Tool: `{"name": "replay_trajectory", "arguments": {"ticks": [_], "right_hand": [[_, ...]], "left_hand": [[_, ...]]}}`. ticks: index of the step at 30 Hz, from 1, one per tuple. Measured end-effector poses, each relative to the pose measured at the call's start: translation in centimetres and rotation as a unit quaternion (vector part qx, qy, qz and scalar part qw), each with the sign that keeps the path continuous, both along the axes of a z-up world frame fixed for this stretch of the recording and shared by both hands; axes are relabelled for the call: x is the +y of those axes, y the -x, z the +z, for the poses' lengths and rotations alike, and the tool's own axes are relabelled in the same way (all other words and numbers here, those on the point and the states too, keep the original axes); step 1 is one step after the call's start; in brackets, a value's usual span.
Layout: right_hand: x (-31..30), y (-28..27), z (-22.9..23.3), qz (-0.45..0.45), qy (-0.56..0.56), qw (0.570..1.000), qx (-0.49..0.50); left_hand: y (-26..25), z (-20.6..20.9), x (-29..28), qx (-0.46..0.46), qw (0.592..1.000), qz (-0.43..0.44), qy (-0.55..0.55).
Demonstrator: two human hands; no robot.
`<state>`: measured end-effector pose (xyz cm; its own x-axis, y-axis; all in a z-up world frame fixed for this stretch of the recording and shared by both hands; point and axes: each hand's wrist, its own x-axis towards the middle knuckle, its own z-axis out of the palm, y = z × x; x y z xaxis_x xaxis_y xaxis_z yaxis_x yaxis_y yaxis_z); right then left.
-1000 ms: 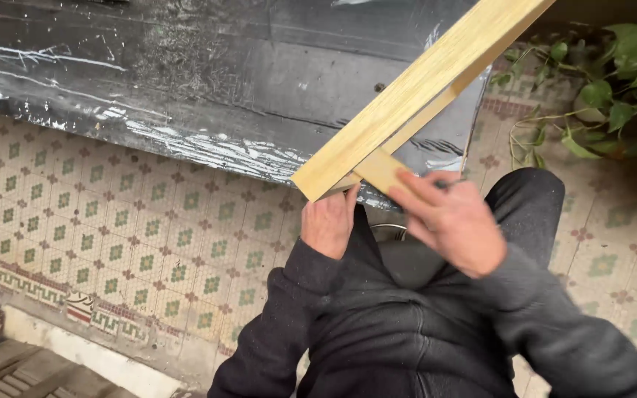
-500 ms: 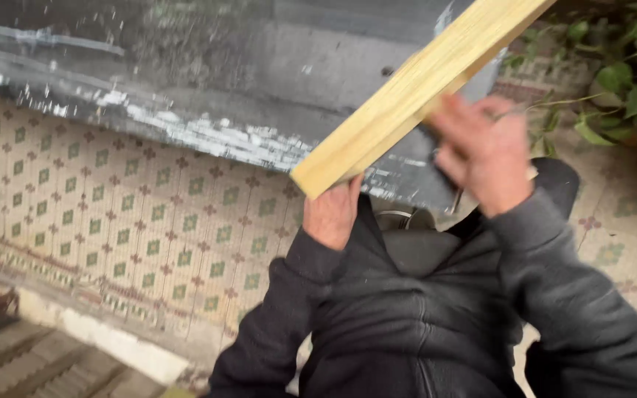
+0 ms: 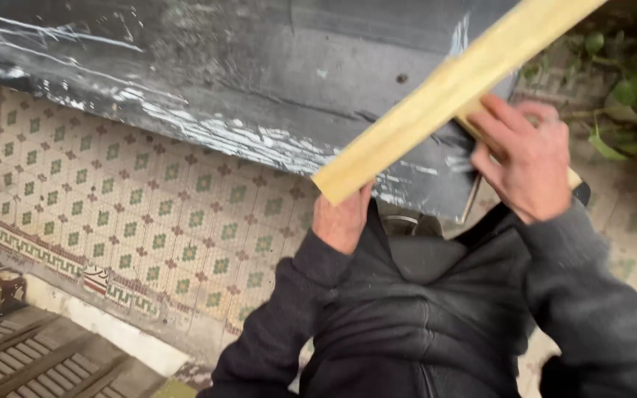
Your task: Sanding the surfaces and edges of a wooden picture frame using a sanding block.
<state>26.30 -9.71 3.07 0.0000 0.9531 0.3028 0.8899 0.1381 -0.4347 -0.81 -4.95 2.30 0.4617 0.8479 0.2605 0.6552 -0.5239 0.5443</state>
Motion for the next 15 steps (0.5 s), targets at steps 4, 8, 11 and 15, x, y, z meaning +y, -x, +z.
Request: {"name": "replay_trajectory", "arguments": {"ticks": [4, 8, 11, 15], "right_hand": [[0.4, 1.1, 0.6, 0.014, -0.024, 0.999, -0.028], [0.0, 0.1, 0.2, 0.015, -0.001, 1.000, 0.009], [0.9, 0.2, 1.8, -0.049, -0.004, 0.998, -0.030], [1.1, -0.2, 1.5, 0.036, -0.009, 0.999, 0.002]], "left_hand": [[-1.1, 0.2, 1.0, 0.003, 0.999, 0.030, -0.028], [-0.1, 0.3, 0.3, -0.010, 0.999, 0.002, -0.050], [-0.7, -0.3, 1.5, 0.090, 0.993, -0.005, 0.080], [-0.1, 1.2, 2.5, -0.017, 0.995, 0.027, 0.098]]}}
